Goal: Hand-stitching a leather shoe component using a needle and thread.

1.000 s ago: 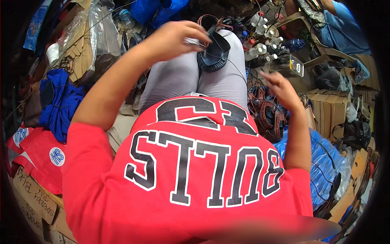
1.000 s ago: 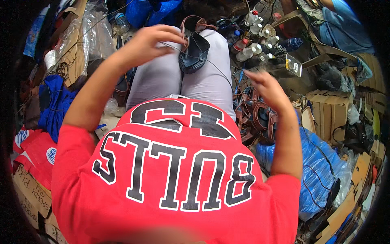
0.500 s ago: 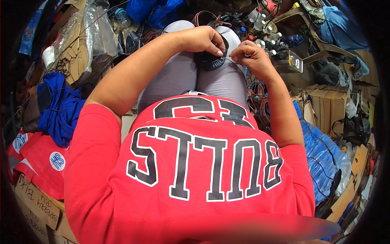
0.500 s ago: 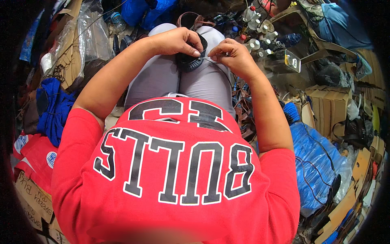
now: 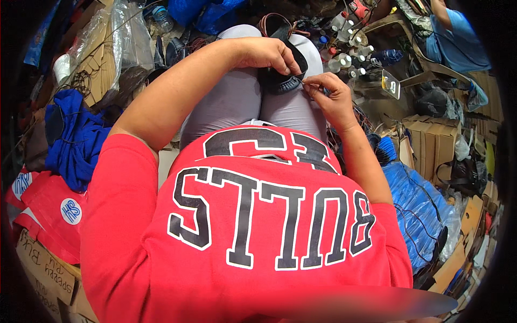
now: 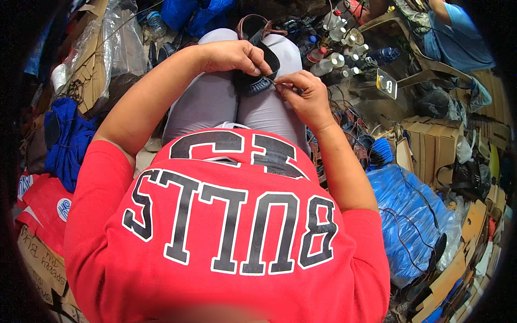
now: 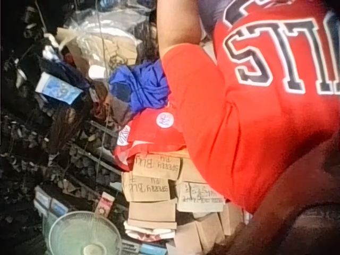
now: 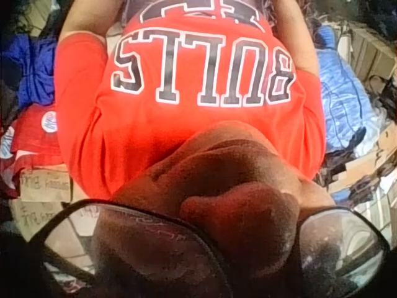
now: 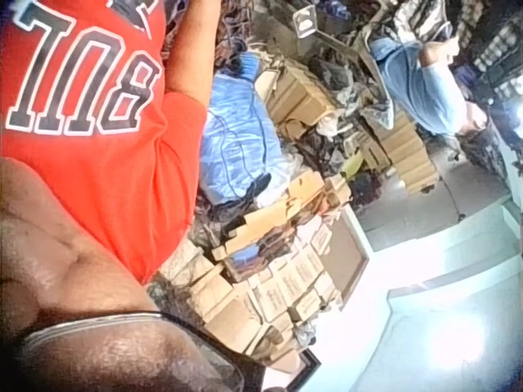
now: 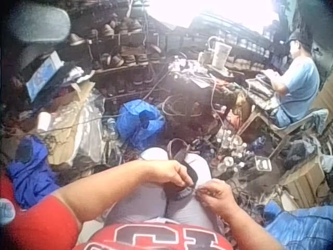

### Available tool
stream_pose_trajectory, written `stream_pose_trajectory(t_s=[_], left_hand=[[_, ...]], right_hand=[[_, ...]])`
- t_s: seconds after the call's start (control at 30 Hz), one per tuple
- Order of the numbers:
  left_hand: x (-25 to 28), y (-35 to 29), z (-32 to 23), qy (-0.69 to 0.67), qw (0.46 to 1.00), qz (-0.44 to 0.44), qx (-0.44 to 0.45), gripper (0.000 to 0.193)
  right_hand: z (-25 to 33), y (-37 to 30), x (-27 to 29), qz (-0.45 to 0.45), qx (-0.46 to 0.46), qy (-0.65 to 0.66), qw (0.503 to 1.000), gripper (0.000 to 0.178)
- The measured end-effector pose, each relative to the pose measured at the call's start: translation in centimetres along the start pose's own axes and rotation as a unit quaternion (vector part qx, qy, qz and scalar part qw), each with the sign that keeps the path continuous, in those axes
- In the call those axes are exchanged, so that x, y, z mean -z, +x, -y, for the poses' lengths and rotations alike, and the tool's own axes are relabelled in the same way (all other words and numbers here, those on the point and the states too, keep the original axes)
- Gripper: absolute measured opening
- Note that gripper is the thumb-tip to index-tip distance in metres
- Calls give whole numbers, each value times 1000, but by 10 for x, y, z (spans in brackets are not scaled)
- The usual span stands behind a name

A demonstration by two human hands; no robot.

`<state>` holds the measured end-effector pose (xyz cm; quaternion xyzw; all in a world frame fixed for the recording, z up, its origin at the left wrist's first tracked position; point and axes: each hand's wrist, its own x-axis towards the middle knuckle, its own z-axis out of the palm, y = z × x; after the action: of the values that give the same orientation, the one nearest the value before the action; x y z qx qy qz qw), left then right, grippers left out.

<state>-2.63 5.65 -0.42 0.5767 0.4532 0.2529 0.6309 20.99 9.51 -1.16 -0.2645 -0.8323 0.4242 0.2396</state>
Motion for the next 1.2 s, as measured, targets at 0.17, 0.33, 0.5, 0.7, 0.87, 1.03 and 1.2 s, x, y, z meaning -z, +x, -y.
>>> stream_pose_trajectory(t_s=[0.17,0.33,0.5,0.7,0.87,1.03,1.2], left_hand=[[1,2,1,17,1000,19,2,34],[1,3,1,45,998,36,-4,35],[1,4,-5,125,990,58,-9,34],[-4,12,0,228,970,-72,-31,23],[-1,13,15,250,948,-135,-143,18],[-4,12,14,251,949,-144,-123,16],[-20,9,18,319,902,-242,-163,23]], right_hand=[[16,3,5,9,37,-82,996,17],[38,8,9,71,86,-275,955,19],[59,23,10,157,66,-417,893,27],[29,37,11,190,2,-260,947,15],[22,31,18,169,-112,-83,976,16],[33,33,15,177,-125,-130,968,15],[18,26,6,122,-148,-84,978,17]])
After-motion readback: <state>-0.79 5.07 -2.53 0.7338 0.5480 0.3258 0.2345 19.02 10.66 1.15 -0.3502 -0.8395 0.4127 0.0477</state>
